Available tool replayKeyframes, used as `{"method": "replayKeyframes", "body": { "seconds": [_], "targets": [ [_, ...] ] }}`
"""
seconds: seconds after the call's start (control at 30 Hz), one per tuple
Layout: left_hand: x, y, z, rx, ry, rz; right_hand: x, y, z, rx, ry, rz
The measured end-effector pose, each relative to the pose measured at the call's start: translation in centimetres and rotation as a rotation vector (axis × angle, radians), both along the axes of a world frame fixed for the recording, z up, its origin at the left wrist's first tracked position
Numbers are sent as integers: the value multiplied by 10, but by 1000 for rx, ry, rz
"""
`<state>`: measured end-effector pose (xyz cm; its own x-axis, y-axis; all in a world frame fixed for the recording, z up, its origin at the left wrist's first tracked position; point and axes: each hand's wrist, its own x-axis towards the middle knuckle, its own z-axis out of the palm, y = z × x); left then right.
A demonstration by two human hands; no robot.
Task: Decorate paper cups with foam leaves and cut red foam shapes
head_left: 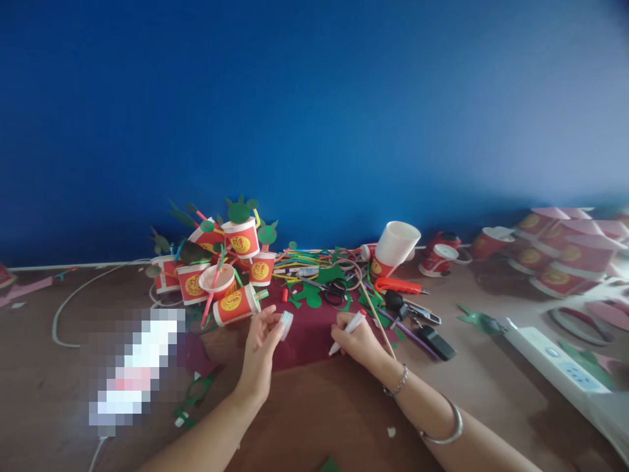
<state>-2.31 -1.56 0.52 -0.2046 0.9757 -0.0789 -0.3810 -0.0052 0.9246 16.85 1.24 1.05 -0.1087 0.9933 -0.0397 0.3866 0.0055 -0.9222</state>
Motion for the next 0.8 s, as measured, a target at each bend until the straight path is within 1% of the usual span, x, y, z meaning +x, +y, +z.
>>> {"method": "replayKeyframes", "body": {
  "seconds": [0.6,0.8],
  "targets": [
    [-1,0,-4,17,12,-2,-1,0,-2,8,-1,-47],
    [-1,0,-2,10,12,6,-2,0,-1,6,-7,-66]
  ]
}}
